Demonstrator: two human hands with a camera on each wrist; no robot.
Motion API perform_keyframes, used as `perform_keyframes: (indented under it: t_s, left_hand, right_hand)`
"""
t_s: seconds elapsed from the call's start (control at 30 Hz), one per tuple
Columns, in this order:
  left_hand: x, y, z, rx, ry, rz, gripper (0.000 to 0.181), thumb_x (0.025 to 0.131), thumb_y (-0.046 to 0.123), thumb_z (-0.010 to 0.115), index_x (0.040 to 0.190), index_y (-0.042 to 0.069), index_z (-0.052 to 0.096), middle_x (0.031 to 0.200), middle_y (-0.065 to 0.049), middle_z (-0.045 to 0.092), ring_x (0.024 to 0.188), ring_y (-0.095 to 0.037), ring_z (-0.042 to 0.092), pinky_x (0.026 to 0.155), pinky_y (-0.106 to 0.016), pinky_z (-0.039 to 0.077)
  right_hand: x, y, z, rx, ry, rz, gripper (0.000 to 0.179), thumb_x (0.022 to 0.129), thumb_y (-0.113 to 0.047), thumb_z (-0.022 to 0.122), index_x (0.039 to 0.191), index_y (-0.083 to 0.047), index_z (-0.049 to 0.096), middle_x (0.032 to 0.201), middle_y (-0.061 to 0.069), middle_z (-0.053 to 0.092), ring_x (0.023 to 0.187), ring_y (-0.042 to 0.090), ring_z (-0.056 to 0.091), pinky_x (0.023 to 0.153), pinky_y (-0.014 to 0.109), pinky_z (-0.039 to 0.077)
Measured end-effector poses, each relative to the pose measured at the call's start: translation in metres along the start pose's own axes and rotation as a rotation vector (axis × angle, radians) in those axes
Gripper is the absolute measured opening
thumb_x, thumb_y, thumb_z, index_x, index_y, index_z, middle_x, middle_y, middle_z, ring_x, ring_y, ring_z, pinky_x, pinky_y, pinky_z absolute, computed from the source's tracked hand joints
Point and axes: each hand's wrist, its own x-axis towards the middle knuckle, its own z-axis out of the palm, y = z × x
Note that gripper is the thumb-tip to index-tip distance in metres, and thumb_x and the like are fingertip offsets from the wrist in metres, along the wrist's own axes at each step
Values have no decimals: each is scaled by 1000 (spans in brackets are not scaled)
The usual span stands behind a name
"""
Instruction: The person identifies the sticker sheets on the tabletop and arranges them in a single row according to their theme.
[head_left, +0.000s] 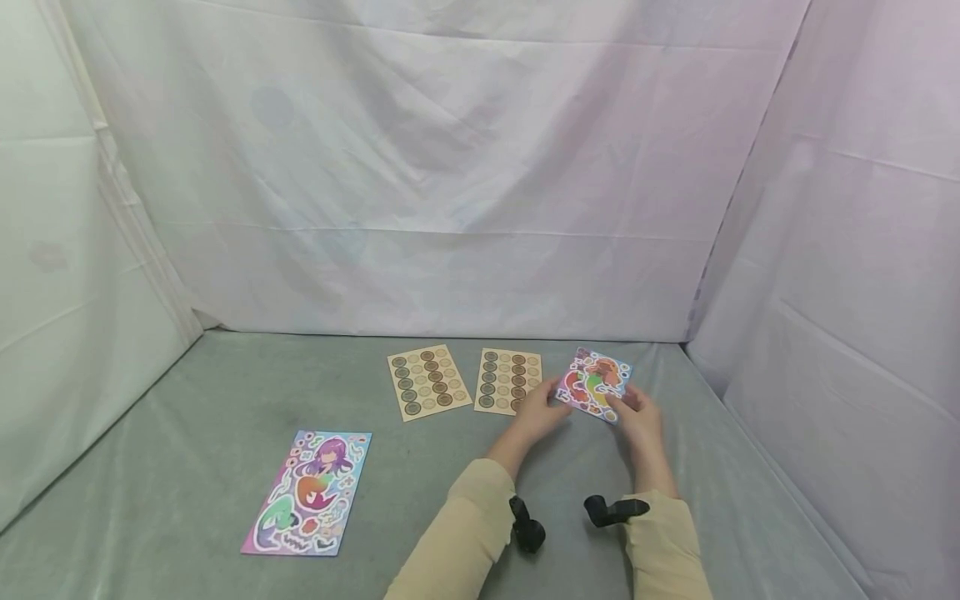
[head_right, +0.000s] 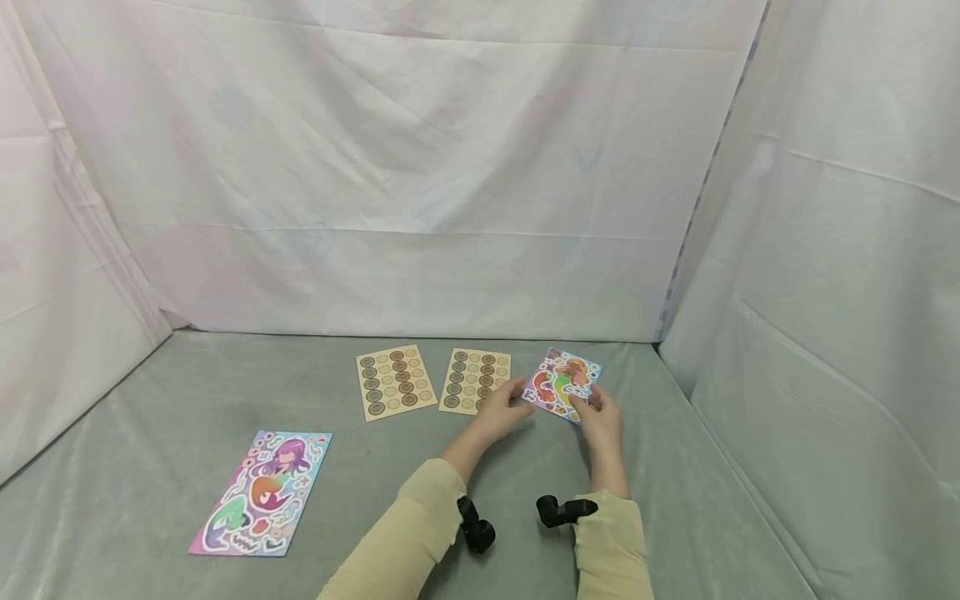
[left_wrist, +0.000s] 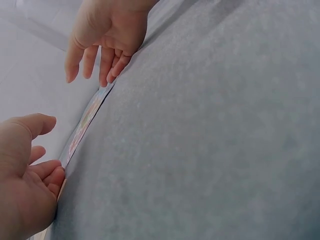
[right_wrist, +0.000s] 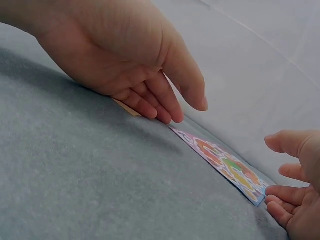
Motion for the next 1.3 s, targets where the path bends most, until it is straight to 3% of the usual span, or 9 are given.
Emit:
perform_keyframes:
  t_s: [0.53, 0.8, 1.03, 1.3]
  left_hand:
    - [0, 4, 1, 50, -63, -11, 61, 86, 18, 66, 142, 8, 45, 141, -9, 49, 130, -27, 42, 106, -45, 34]
    - [2, 3, 2, 42, -78, -29, 63, 85, 19, 68, 142, 9, 45, 141, -8, 49, 129, -27, 44, 105, -44, 35]
    - [1, 2, 4, 15, -54, -37, 60, 86, 19, 68, 141, 8, 47, 139, -9, 50, 129, -27, 44, 104, -45, 36]
    - [0, 0, 5, -82, 3, -20, 55, 88, 17, 67, 138, 5, 49, 135, -11, 53, 127, -27, 46, 104, -45, 36]
  right_hand:
    - [-4, -1, 2, -38, 14, 21, 64, 95, -25, 56, 148, 0, 30, 145, 28, 35, 133, 42, 32, 108, 52, 27]
    - [-4, -1, 3, -31, 20, -4, 61, 94, -21, 56, 145, 3, 34, 143, 30, 36, 132, 42, 33, 108, 51, 28]
    - [-4, -2, 2, -9, 16, 8, 60, 94, -21, 56, 145, 2, 35, 143, 29, 36, 132, 41, 34, 108, 50, 27]
    - [-2, -3, 2, 39, 39, 46, 59, 93, -20, 57, 145, 0, 36, 144, 25, 37, 132, 39, 34, 108, 49, 28]
